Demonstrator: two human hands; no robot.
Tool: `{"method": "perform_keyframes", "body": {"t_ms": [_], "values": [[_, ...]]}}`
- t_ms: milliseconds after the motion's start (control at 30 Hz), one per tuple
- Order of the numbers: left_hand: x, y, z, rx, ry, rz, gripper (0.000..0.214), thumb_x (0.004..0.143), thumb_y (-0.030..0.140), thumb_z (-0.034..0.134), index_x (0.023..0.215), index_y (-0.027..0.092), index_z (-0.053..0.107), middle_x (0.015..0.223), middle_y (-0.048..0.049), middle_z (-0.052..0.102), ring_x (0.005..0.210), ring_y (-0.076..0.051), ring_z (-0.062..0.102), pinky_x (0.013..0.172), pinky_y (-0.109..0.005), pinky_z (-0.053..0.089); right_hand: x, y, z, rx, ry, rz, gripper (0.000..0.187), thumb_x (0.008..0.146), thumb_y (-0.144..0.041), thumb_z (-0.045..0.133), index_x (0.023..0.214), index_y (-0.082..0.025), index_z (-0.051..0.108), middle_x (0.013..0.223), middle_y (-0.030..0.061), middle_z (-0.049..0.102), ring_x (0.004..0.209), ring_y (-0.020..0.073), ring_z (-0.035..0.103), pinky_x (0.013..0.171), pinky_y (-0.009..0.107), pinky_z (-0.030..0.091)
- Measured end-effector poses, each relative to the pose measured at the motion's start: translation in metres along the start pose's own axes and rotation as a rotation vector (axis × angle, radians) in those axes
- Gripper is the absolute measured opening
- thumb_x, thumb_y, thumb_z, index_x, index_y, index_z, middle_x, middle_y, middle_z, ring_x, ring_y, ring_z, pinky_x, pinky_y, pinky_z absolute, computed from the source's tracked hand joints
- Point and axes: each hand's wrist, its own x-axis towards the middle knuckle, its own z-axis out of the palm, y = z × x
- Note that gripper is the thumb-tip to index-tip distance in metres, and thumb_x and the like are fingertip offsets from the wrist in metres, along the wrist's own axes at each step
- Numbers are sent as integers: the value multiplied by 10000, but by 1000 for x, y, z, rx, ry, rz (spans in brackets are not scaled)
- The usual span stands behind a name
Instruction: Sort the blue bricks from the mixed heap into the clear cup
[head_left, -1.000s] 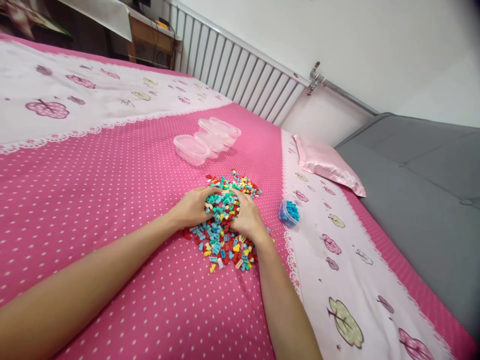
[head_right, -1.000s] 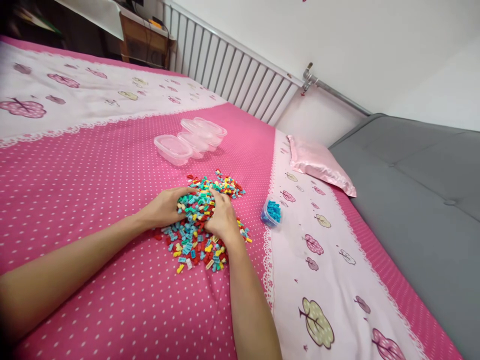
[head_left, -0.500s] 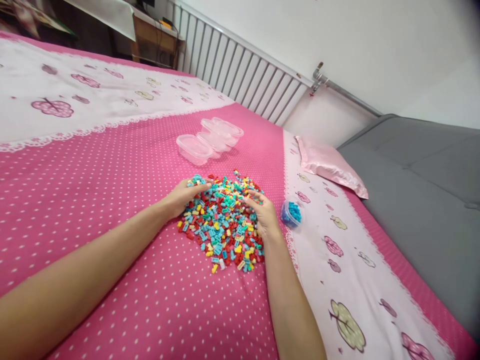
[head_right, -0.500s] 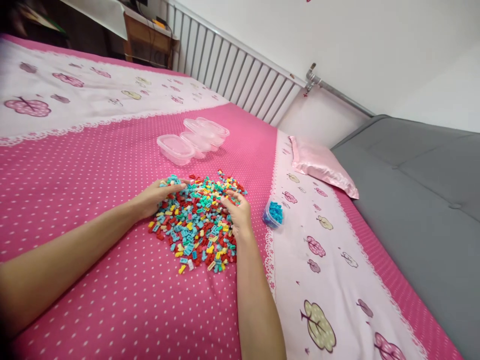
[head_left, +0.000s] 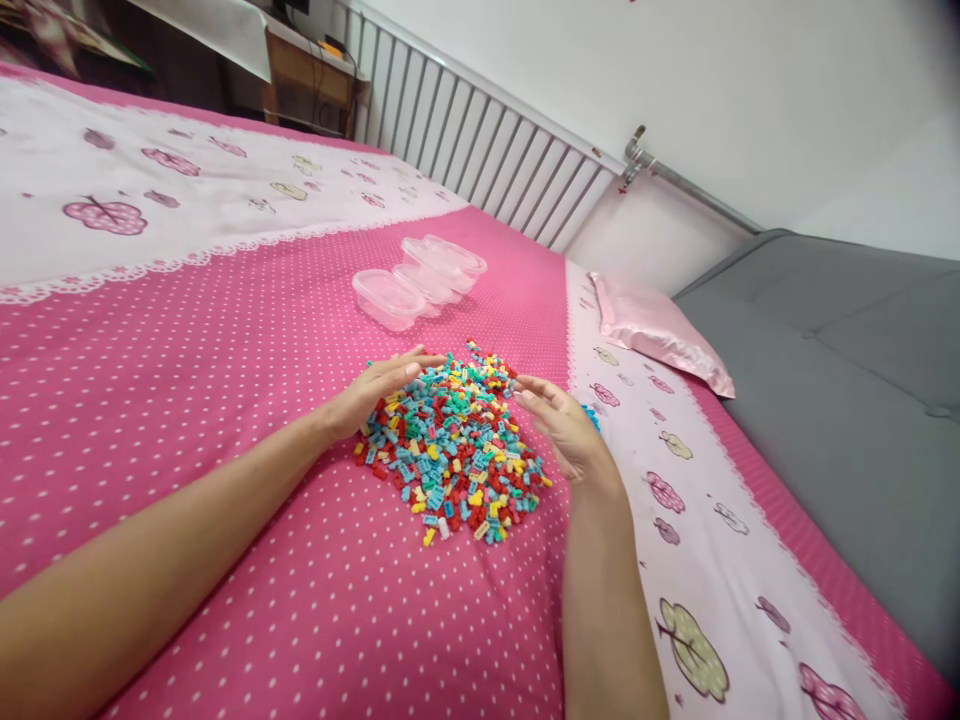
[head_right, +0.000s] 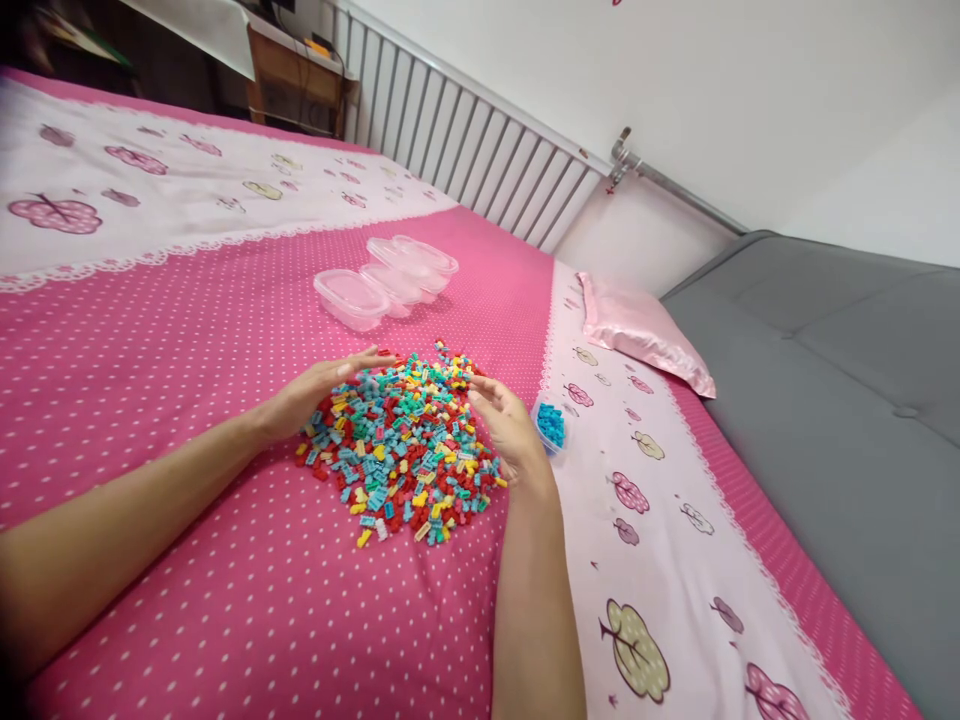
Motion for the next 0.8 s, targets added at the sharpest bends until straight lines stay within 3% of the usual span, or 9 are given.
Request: {"method": "perform_keyframes", "body": {"t_ms": [167, 233, 333, 433, 533, 600, 700, 800], "values": [[4, -3, -16, 257, 529, -146, 574, 835, 601, 330, 1053, 182, 655, 1134, -74, 646, 1079, -275, 546, 933, -358, 413, -5, 10, -13, -783, 68, 81, 478, 783, -444, 549, 1169, -163, 584, 1180, 160, 616, 1093, 290, 565, 927, 443, 406], [6, -9, -25, 474, 593, -263, 601, 852, 587, 276, 982, 143, 659, 1026, -122, 661, 996, -291, 577, 873, -383, 433, -4, 16, -15, -968, 32, 173, 476, 811, -474, 486, 1118, -134, 616, 1115, 193, 642, 1060, 320, 582, 883, 447, 422], [8, -17, -35, 723, 482, -376, 598, 850, 568, 271, 930, 115, 653, 951, -188, 652, 1004, -350, 566, 838, -434, 427, 0, 25, -15, -1067, -20, 284, 497, 821, -547, 414, 966, -142, 663, 983, 194, 683, 945, 324, 629, 783, 430, 456], [10, -23, -32, 676, 333, -389, 568, 828, 581, 302, 827, 142, 663, 862, -164, 672, 933, -352, 599, 789, -410, 445, 5, 33, -13, -957, -24, 362, 541, 805, -619, 396, 939, -159, 645, 830, 159, 697, 677, 258, 659, 649, 377, 475], [10, -23, -20, 348, 289, -444, 530, 731, 659, 455, 735, 177, 674, 797, -113, 698, 777, -305, 640, 680, -364, 480, 11, 38, -8, -809, -18, 340, 601, 773, -687, 400, 931, -154, 629, 774, 139, 685, 579, 234, 636, 608, 360, 473], [8, -21, -11, 70, 253, -493, 508, 651, 674, 564, 757, 193, 690, 818, -96, 714, 733, -278, 652, 643, -353, 502, 14, 40, -3, -748, -19, 284, 598, 770, -706, 388, 880, -171, 631, 768, 123, 681, 659, 249, 644, 653, 362, 473], [3, -14, -1, -283, 93, -551, 514, 614, 667, 624, 822, 203, 700, 850, -85, 727, 740, -263, 673, 665, -360, 536, 17, 41, 6, -720, 10, 205, 585, 802, -690, 341, 882, -187, 627, 877, 118, 687, 850, 267, 636, 753, 369, 457], [-1, -10, 2, -431, -12, -533, 507, 627, 641, 643, 883, 207, 698, 890, -77, 728, 818, -262, 678, 743, -360, 544, 18, 37, 15, -707, -17, 138, 576, 836, -651, 313, 957, -177, 618, 1024, 120, 668, 975, 267, 602, 823, 370, 431]]}}
